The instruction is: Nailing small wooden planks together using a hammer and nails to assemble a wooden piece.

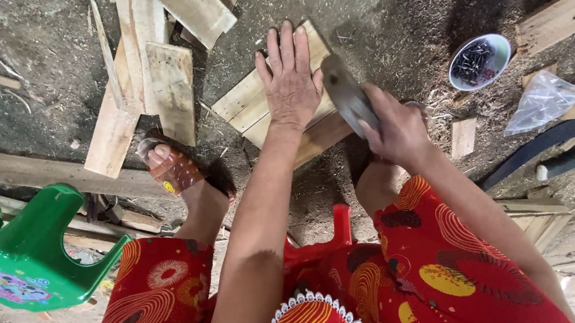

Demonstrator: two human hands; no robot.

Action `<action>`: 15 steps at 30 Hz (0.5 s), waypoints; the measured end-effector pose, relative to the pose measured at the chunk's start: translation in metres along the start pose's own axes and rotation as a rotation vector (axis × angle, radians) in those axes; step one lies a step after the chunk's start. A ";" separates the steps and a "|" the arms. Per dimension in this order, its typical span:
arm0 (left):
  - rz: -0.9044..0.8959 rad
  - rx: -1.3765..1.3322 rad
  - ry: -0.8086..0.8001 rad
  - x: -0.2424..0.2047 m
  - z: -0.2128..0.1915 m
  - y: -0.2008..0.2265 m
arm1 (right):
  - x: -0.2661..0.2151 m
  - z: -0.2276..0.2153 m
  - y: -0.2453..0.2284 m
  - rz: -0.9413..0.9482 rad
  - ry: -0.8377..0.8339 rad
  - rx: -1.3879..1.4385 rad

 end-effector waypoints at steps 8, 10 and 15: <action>-0.002 -0.083 -0.142 -0.006 -0.029 -0.001 | 0.005 -0.020 -0.010 0.054 -0.053 -0.027; -0.005 -0.062 -0.105 -0.005 -0.018 0.000 | -0.003 -0.015 -0.008 -0.117 0.119 -0.005; -0.008 -0.159 -0.147 -0.011 -0.041 -0.002 | 0.020 -0.006 0.005 0.350 -0.268 0.054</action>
Point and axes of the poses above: each hand's wrist, its own x-axis towards the middle knuckle, its own z-axis out of the palm, y = z × x, the point moved 3 cm from there along x, towards the middle knuckle, and after that the axes turned 4 degrees about z, right-handed, at the moved point
